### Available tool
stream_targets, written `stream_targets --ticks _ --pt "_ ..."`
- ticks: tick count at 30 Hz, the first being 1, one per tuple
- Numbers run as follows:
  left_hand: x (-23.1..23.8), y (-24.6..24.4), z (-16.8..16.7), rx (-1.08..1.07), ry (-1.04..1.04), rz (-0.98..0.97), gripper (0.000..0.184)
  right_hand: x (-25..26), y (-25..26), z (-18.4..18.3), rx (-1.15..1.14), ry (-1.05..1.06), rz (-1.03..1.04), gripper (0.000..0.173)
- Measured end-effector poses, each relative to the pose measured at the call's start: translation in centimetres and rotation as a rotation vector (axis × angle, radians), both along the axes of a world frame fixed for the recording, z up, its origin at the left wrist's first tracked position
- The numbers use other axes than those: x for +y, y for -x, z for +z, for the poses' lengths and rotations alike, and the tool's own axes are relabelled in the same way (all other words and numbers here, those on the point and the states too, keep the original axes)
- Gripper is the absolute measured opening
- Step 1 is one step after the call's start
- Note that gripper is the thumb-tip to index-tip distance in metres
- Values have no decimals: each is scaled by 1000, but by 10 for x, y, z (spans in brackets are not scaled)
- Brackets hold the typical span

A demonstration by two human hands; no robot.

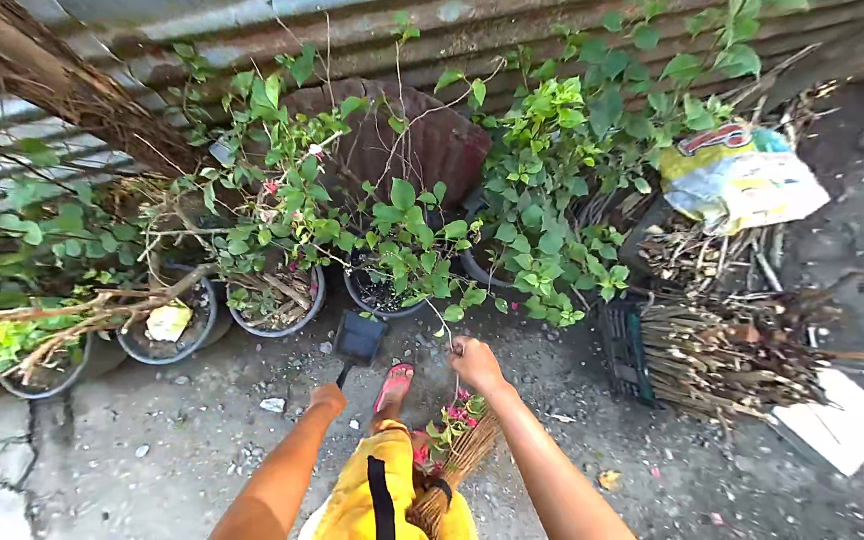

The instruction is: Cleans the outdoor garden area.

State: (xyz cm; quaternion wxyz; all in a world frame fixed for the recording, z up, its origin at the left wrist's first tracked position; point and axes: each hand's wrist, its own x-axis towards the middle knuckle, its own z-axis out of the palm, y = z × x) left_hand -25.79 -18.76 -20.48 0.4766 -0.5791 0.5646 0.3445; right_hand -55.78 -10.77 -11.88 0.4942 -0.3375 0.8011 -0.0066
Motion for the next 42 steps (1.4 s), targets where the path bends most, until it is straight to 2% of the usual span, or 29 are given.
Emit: stream_targets --ticks 4,7,12,15,18,21,25,27,29,32,34,36,37,39,42 --pt "1 -5 1 4 14 36 44 -29 -26 37 -22 -21 223 34" --pt "2 -11 -2 19 26 50 44 -36 -44 58 -2 -22 250 33" --pt "2 -17 0 35 7 72 46 -66 -13 105 314 -24 286 30" --pt "5 -23 -4 55 10 101 45 -94 4 125 559 -9 438 27" --pt "0 -23 1 69 3 129 47 -141 18 145 698 -3 591 25" --pt "0 -24 -1 74 -14 128 45 -178 35 150 802 33 715 26" --pt "-4 -26 -1 64 -16 139 46 -208 83 116 879 317 779 27" --pt "-5 -26 -2 67 -18 148 47 -208 105 94 846 470 682 29" --pt "-3 -30 -4 70 -20 151 47 -202 113 75 761 746 485 29" --pt "-3 -31 -5 88 -26 144 44 -198 98 57 717 1165 77 26" --pt "0 -31 -10 78 -31 140 44 -202 79 53 690 1356 -252 26" --pt "3 -33 -13 66 -22 152 46 -208 56 61 527 1413 -567 35" --pt "4 -34 -15 63 -17 162 46 -212 48 64 450 1437 -655 38" --pt "5 -36 -19 62 -8 168 46 -218 41 62 394 1448 -692 42" --pt "6 -34 -24 64 -6 139 46 -228 52 61 483 1392 -622 33"
